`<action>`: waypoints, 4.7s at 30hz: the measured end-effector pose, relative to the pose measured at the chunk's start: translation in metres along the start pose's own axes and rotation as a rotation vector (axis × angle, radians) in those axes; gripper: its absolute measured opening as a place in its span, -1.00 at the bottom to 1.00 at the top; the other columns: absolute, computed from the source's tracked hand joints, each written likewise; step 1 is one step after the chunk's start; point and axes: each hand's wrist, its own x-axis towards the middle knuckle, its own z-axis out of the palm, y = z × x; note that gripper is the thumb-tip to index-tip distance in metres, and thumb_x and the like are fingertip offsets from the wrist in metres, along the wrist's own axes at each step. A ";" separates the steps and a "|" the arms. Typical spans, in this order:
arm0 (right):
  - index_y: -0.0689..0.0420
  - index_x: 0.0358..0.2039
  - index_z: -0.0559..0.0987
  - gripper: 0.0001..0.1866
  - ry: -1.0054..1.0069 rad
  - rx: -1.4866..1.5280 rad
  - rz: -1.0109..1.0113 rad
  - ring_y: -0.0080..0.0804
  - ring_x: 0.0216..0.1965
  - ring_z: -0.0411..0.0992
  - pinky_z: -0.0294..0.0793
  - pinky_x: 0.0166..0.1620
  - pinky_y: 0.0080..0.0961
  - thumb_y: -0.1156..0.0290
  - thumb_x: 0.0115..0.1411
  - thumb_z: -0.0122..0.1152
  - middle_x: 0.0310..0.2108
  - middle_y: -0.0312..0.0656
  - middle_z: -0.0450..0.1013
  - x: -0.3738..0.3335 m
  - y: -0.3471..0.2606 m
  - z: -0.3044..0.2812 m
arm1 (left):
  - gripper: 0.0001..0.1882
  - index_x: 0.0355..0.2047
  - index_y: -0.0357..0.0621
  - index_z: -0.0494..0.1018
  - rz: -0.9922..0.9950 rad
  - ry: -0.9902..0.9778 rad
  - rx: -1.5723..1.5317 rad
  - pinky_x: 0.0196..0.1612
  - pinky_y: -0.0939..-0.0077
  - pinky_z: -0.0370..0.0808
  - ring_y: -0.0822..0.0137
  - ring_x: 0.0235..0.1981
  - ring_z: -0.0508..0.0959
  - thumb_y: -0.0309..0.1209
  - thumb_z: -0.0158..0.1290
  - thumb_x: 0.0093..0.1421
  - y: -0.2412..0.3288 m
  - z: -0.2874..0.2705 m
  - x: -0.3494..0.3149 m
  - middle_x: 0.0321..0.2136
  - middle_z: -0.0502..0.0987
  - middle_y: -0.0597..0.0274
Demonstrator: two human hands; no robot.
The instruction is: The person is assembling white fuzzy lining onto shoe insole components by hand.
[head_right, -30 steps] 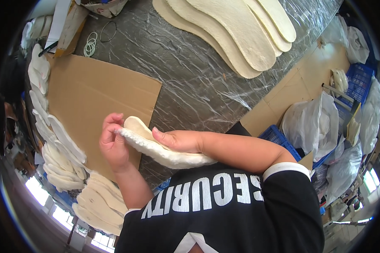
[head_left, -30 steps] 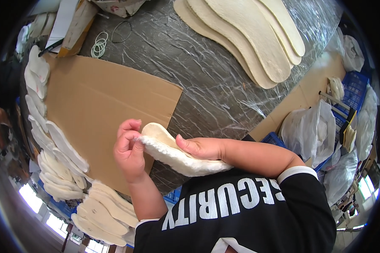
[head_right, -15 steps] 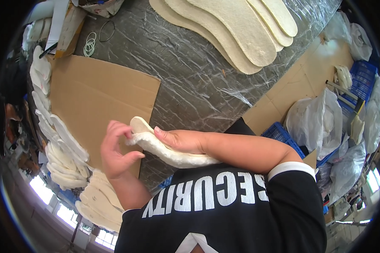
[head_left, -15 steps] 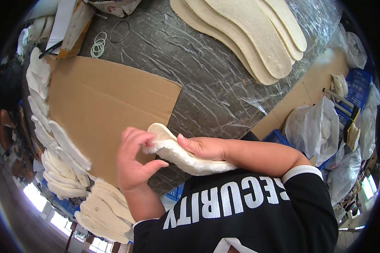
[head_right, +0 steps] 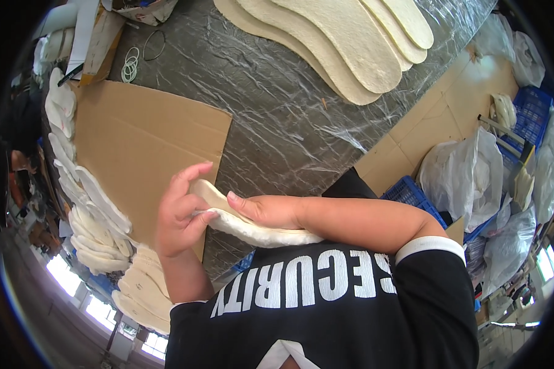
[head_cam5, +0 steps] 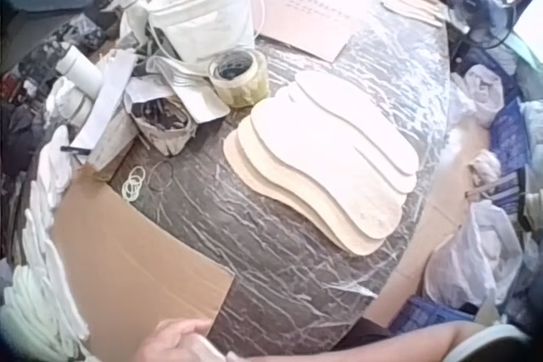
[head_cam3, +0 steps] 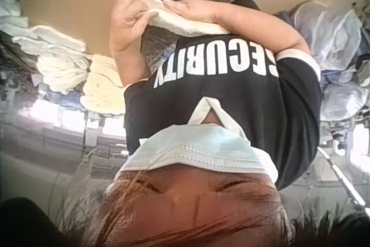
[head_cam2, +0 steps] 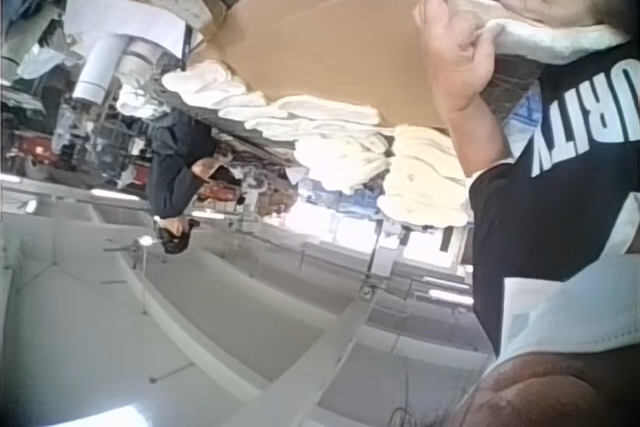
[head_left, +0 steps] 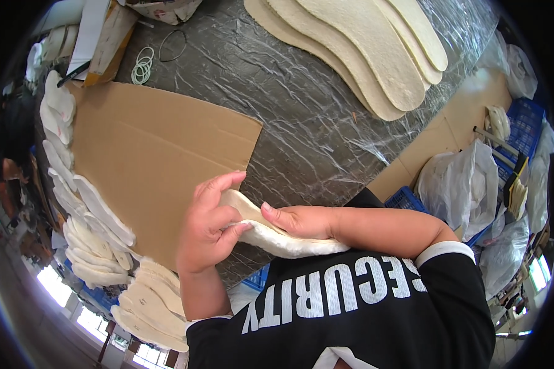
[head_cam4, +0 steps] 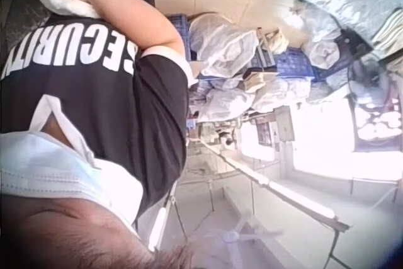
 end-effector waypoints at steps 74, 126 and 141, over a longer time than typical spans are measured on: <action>0.27 -0.34 0.55 -0.85 0.270 -0.586 -0.333 0.14 -0.36 0.48 0.45 -0.27 -0.16 0.52 0.06 0.12 -0.47 0.15 0.49 -0.027 -0.007 0.007 | -0.84 -0.45 -0.31 0.42 -0.298 0.097 -0.369 -0.12 0.42 0.46 0.24 -0.20 0.52 -0.64 0.18 -0.05 0.011 0.020 -0.030 -0.21 0.51 0.03; 0.27 -0.25 0.55 -0.74 0.160 -0.350 -0.398 0.08 -0.37 0.49 0.46 -0.25 -0.25 0.35 0.12 0.23 -0.44 0.13 0.51 -0.033 -0.001 -0.003 | -0.93 -0.46 -0.35 0.42 -0.369 0.315 -0.452 -0.29 0.62 0.42 0.45 -0.37 0.47 -0.70 0.10 0.07 0.022 0.055 -0.024 -0.32 0.50 0.11; 0.24 -0.35 0.55 -0.82 0.453 -0.469 -0.524 0.08 -0.45 0.45 0.44 -0.37 -0.24 0.36 0.17 0.20 -0.50 0.06 0.48 -0.036 0.011 0.006 | -0.71 -0.35 -0.32 0.50 -0.151 0.474 -0.394 -0.17 0.52 0.39 0.34 -0.31 0.44 -0.48 0.33 -0.05 0.021 0.057 -0.035 -0.26 0.44 0.17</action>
